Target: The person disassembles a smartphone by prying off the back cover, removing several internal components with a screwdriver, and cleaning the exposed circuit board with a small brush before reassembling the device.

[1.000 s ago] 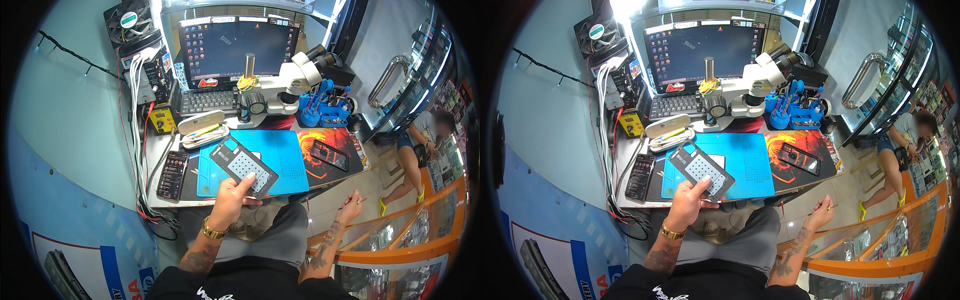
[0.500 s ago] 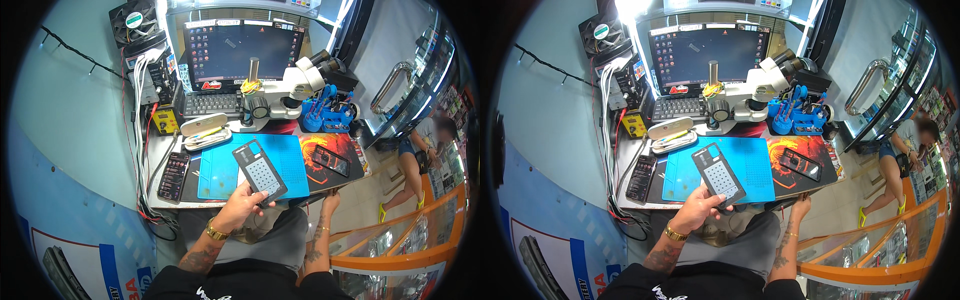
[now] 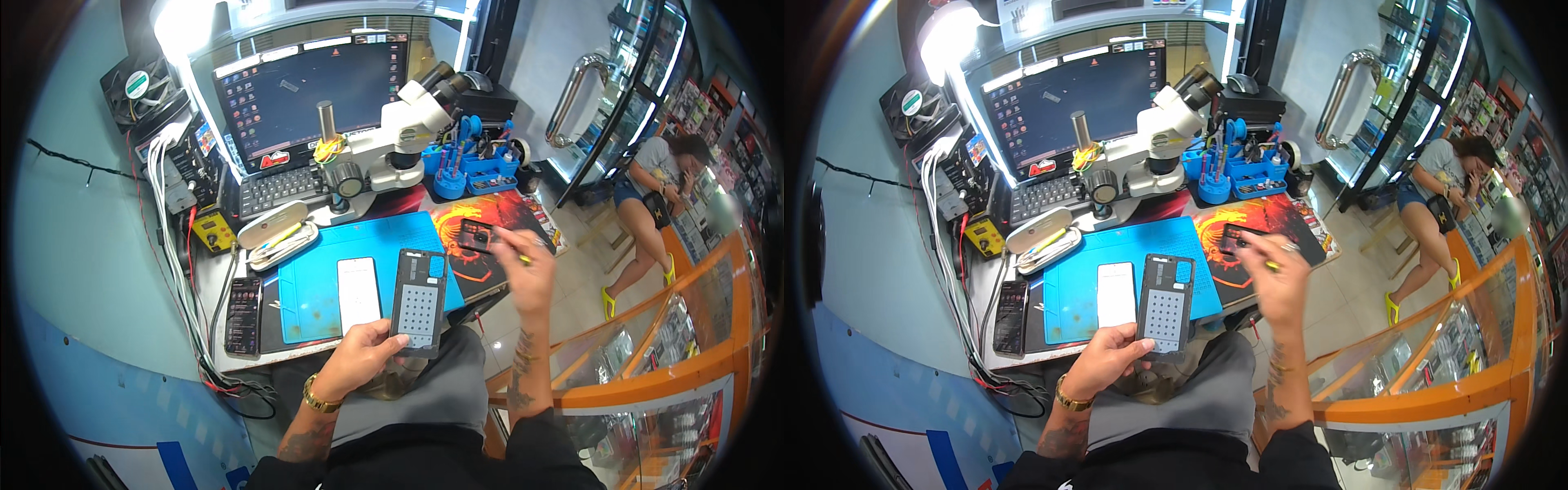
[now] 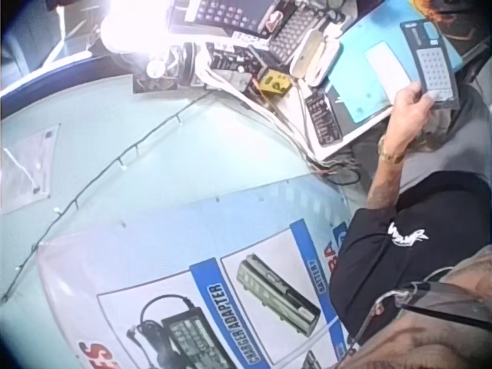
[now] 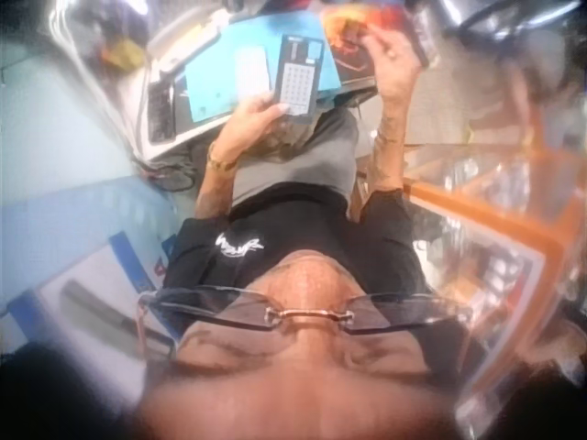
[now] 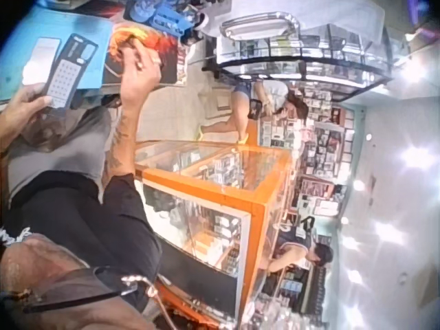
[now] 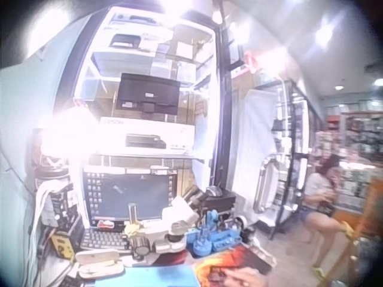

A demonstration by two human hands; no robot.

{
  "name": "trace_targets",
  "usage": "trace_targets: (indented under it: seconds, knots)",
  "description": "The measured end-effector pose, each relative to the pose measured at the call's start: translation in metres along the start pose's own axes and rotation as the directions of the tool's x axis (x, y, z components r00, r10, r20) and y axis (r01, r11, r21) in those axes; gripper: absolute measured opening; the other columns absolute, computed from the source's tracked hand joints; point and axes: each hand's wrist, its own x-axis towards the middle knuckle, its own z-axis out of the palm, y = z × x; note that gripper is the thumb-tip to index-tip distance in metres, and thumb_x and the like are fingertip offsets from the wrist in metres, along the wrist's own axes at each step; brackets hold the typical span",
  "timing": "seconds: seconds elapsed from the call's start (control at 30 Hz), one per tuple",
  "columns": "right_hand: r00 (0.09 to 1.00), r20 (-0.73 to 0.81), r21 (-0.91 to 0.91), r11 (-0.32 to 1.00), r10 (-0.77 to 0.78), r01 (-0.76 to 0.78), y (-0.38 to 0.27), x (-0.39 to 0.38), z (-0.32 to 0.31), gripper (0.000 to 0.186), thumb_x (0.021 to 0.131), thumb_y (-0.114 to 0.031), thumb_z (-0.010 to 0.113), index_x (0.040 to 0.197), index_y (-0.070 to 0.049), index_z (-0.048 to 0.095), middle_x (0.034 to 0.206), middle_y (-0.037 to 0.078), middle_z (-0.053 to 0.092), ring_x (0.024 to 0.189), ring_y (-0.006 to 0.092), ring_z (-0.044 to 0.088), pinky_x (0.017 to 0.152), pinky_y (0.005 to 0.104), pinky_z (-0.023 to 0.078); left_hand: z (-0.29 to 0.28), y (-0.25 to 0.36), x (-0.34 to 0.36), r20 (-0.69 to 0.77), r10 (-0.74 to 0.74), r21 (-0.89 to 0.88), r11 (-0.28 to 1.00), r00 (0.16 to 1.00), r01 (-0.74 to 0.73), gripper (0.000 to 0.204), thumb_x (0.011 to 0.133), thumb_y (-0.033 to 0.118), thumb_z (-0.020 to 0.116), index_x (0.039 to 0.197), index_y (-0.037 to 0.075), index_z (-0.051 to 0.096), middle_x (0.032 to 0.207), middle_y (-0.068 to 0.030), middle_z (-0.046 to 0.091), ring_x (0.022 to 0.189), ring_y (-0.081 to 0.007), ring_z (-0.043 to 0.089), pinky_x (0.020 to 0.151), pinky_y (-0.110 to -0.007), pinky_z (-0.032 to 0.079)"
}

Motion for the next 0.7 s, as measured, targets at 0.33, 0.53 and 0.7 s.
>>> trace_targets:
  seconds: [0.33,0.53,0.7]
  knots:
    - [0.712,0.700,-0.043,0.998,0.055,-0.035,-0.023,0.015,0.049,0.018,0.088,-0.013,0.078,0.098,0.002,0.077,0.082,0.009,0.074,0.077,0.0142,0.068,0.073,0.0288,0.052,-0.010,-0.018,-0.026,-0.098,0.141,0.393,0.915,0.985,-0.092,0.024,0.098,0.018,0.071,0.109,-0.002,0.077,0.071,-0.0059,0.072,0.061,-0.0080,0.062,0.058,-0.027,0.049]
    - [0.744,0.629,0.006,0.955,0.226,-0.295,0.006,-0.011,0.029,0.018,0.094,-0.018,0.075,0.096,0.000,0.078,0.082,0.001,0.072,0.075,0.0082,0.064,0.069,0.0264,0.051,-0.011,-0.030,-0.040,-0.242,0.236,0.265,0.949,0.941,-0.170,0.024,0.099,0.020,0.070,0.108,-0.001,0.079,0.072,-0.0059,0.074,0.060,-0.0079,0.063,0.055,-0.024,0.048]
    - [0.935,0.207,0.145,0.936,0.288,-0.320,0.067,0.018,-0.001,0.021,0.101,-0.024,0.068,0.099,-0.005,0.078,0.084,-0.004,0.070,0.071,0.0039,0.057,0.060,0.0227,0.044,-0.008,-0.036,-0.030,-0.310,0.302,0.198,0.948,0.901,-0.250,0.025,0.101,0.018,0.068,0.109,-0.004,0.077,0.083,-0.0080,0.077,0.070,-0.0085,0.069,0.063,-0.023,0.053]
